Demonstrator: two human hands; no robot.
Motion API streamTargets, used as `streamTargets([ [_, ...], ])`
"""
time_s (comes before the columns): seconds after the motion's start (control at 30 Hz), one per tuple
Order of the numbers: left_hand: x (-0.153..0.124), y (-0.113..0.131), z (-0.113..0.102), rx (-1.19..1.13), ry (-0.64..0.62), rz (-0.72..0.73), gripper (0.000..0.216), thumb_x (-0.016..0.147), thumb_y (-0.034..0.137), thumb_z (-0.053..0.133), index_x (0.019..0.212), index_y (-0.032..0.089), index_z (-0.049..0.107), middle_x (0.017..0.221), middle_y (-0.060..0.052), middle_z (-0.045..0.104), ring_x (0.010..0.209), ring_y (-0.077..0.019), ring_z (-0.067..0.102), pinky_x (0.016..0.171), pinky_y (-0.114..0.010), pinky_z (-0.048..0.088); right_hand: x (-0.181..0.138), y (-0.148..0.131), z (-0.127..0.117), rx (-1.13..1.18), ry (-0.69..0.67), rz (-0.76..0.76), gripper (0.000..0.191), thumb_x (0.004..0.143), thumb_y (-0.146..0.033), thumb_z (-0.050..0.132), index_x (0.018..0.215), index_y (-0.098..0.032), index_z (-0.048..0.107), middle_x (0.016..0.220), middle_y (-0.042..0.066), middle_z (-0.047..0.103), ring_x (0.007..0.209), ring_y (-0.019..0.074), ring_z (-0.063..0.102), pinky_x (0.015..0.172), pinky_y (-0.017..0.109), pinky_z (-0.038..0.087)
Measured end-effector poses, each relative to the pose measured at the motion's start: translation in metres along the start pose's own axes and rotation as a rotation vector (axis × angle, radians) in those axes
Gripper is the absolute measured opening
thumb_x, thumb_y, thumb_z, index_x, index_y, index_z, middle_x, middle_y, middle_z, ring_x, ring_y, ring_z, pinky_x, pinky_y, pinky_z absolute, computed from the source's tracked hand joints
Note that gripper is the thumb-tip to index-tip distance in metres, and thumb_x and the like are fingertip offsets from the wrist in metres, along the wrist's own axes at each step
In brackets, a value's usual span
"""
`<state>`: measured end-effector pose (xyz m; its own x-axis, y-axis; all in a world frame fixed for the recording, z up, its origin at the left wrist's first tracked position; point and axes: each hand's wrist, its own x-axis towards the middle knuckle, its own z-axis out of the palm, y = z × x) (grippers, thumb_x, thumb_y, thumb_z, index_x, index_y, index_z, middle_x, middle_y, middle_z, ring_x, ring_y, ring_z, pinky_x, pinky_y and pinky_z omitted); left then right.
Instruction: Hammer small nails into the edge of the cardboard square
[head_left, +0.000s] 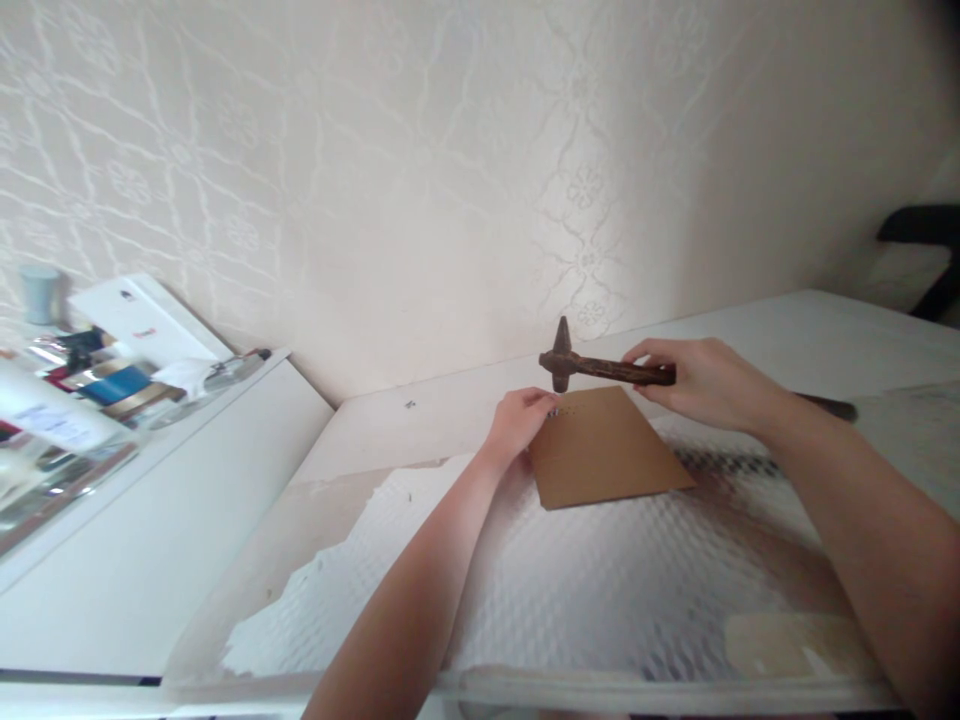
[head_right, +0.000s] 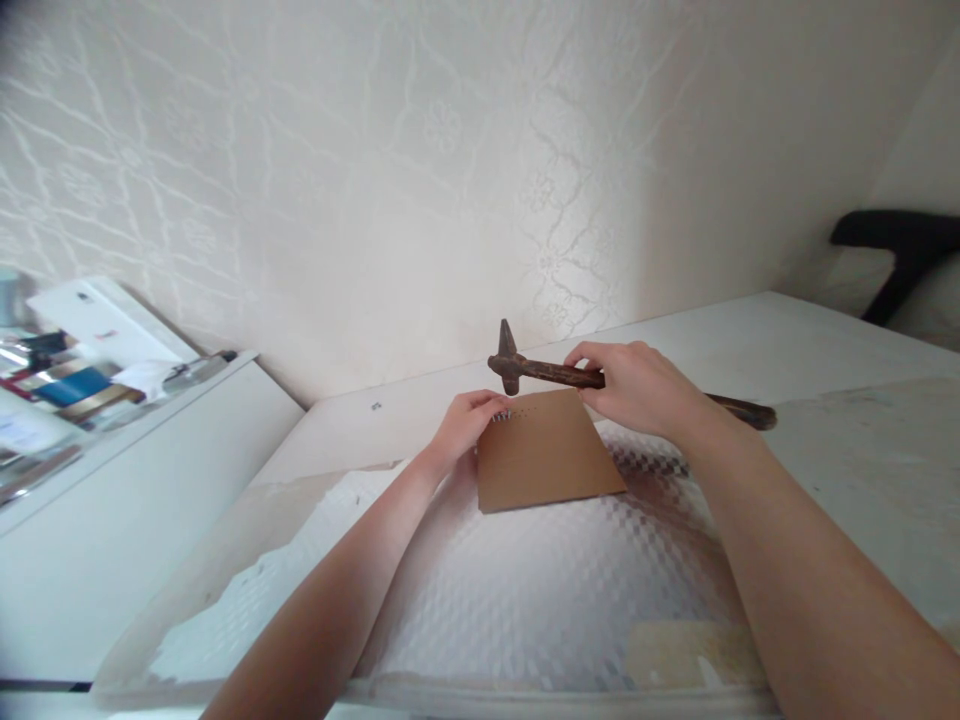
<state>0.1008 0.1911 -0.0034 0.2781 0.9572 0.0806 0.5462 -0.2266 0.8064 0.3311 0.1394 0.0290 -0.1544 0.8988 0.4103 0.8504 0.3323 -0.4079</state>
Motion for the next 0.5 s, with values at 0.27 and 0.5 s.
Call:
streamTargets([
  [0.27, 0.0004, -0.0030, 0.0033, 0.031, 0.037, 0.014, 0.018, 0.075, 0.027, 0.060, 0.083, 0.017, 0.072, 0.086, -0.006, 0.072, 0.083, -0.0175, 0.064, 0.081, -0.029, 0.047, 0.0002, -0.0004, -0.0026, -0.050, 0.015, 0.026, 0.029, 0.071, -0.025, 0.052, 0.098, -0.026, 0.064, 0.077, 0.001, 0.070, 0.071, 0.0218, 0.065, 0.060, 0.027, 0.042],
  [0.5, 0.0010, -0.0036, 0.0026, -0.070, 0.010, -0.024, 0.015, 0.073, 0.020, 0.064, 0.086, 0.016, 0.070, 0.086, -0.005, 0.071, 0.081, -0.0148, 0.064, 0.081, -0.027, 0.047, 0.0001, -0.0004, -0.0020, -0.032, 0.000, 0.023, 0.026, 0.072, -0.025, 0.053, 0.095, -0.026, 0.064, 0.075, 0.000, 0.070, 0.070, 0.0208, 0.065, 0.058, 0.026, 0.041],
])
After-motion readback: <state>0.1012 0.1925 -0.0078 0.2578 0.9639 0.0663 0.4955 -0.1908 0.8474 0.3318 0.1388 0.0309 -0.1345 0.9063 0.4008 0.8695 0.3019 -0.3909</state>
